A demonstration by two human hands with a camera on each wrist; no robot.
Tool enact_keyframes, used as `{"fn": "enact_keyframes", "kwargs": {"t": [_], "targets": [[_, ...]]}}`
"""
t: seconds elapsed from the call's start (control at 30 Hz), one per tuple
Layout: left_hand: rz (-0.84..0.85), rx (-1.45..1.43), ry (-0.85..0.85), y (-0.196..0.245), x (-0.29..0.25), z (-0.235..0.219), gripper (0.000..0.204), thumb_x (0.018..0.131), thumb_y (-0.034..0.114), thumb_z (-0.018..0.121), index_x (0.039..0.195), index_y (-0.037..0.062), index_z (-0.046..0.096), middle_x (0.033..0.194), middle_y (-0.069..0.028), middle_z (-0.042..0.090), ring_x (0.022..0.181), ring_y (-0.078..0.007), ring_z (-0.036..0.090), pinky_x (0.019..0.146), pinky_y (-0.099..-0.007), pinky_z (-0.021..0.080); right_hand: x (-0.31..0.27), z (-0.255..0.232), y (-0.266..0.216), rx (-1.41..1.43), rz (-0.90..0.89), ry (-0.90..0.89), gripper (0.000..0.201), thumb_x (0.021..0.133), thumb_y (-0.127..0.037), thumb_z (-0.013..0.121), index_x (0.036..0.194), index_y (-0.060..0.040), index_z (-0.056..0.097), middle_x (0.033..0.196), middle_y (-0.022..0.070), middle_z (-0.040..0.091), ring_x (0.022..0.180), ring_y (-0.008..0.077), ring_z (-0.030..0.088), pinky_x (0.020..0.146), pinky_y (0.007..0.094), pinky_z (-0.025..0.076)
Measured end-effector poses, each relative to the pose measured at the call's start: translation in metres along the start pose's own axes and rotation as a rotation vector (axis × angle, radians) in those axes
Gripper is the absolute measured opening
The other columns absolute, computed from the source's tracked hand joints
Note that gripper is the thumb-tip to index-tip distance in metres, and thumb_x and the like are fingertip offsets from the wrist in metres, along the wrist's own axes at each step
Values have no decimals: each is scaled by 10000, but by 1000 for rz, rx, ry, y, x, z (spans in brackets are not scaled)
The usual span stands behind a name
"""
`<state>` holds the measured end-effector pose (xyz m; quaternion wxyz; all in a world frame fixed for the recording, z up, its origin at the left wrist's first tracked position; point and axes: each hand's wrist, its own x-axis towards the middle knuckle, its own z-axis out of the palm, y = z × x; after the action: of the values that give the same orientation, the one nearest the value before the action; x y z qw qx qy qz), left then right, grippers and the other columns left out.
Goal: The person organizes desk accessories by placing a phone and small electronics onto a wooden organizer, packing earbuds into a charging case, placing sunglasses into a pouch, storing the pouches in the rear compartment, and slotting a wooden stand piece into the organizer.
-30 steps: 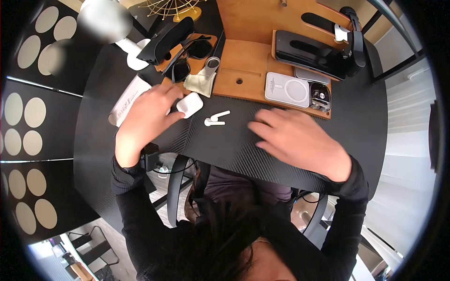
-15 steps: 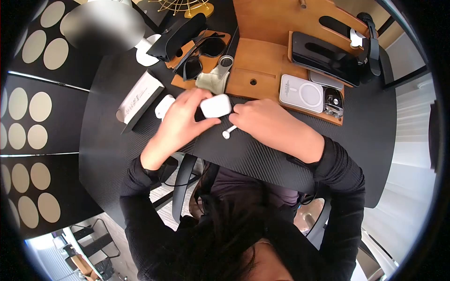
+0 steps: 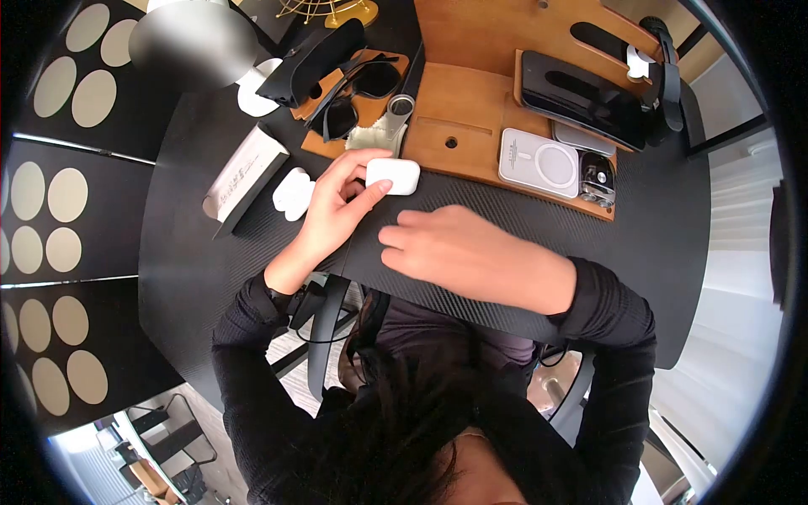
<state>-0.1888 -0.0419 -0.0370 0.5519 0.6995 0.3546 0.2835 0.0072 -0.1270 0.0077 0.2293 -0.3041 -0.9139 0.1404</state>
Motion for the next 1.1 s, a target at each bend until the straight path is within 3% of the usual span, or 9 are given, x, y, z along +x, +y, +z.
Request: {"fn": "enact_keyframes", "kwargs": {"t": [0.17, 0.33, 0.57, 0.63, 0.73, 0.83, 0.9, 1.0, 1.1], "targets": [[26, -148, -17, -1, 3, 0, 383, 891, 2, 648, 1261, 17, 549, 1023, -50, 636, 924, -89, 601, 764, -230, 491, 1, 9, 4, 47, -5, -29, 46, 744, -59, 589, 741, -15, 577, 747, 95, 586, 775, 260, 647, 619, 372, 537], [68, -240, -12, -8, 5, -3, 361, 888, 10, 656, 1236, -3, 560, 1039, -66, 656, 972, -115, 617, 855, -258, 499, -4, 7, 9, -104, 72, -11, 76, 737, -56, 595, 690, 3, 584, 734, 130, 584, 712, 286, 647, 608, 383, 532], [17, -312, -59, -7, 1, -6, 260, 897, 27, 653, 1146, -30, 600, 1057, -83, 652, 1001, -129, 615, 889, -275, 494, 1, 4, 15, 14, 86, -49, 77, 751, -64, 585, 715, 4, 593, 803, 163, 579, 753, 317, 651, 637, 420, 517], [43, -323, -98, -7, 1, -6, 254, 901, 30, 648, 1143, -32, 600, 1058, -83, 649, 998, -133, 615, 892, -282, 494, 3, 11, 23, 45, 18, 192, 87, 767, -81, 606, 735, -1, 593, 889, 153, 581, 776, 328, 648, 659, 425, 518], [95, -309, -143, -6, 1, -8, 216, 939, 67, 606, 1128, -38, 593, 1048, -86, 648, 988, -142, 612, 893, -290, 496, 3, 9, 29, 175, 38, 155, 108, 796, -106, 644, 785, -12, 594, 932, 137, 578, 789, 321, 645, 690, 428, 520], [43, -376, -204, -11, 3, -12, 206, 978, 103, 545, 1142, -22, 561, 1082, -88, 619, 1024, -150, 590, 897, -304, 496, 5, 5, 28, 277, 68, 147, 113, 803, -115, 660, 828, -21, 603, 926, 127, 578, 817, 319, 641, 714, 424, 521], [24, -770, -272, -11, 3, -8, 222, 993, 124, 514, 1179, 4, 517, 1150, -92, 565, 1073, -158, 562, 898, -313, 490, 5, 5, 27, 338, 80, 164, 121, 801, -118, 666, 850, -23, 608, 924, 122, 576, 836, 318, 637, 726, 421, 522], [-23, -748, -358, -11, 3, -13, 258, 975, 109, 542, 1211, 19, 487, 1203, -90, 515, 1116, -172, 543, 906, -326, 489, 6, 6, 29, 286, 39, 186, 175, 807, -117, 692, 942, -22, 634, 919, 95, 598, 802, 294, 632, 733, 376, 530], [-10, -572, -305, 5, 1, -7, 296, 946, 83, 585, 1218, 17, 489, 1215, -88, 503, 1120, -181, 544, 911, -324, 499, 5, 10, 37, 397, 102, 210, 179, 768, -106, 701, 917, -26, 641, 925, 115, 604, 877, 325, 625, 773, 422, 515]]}}
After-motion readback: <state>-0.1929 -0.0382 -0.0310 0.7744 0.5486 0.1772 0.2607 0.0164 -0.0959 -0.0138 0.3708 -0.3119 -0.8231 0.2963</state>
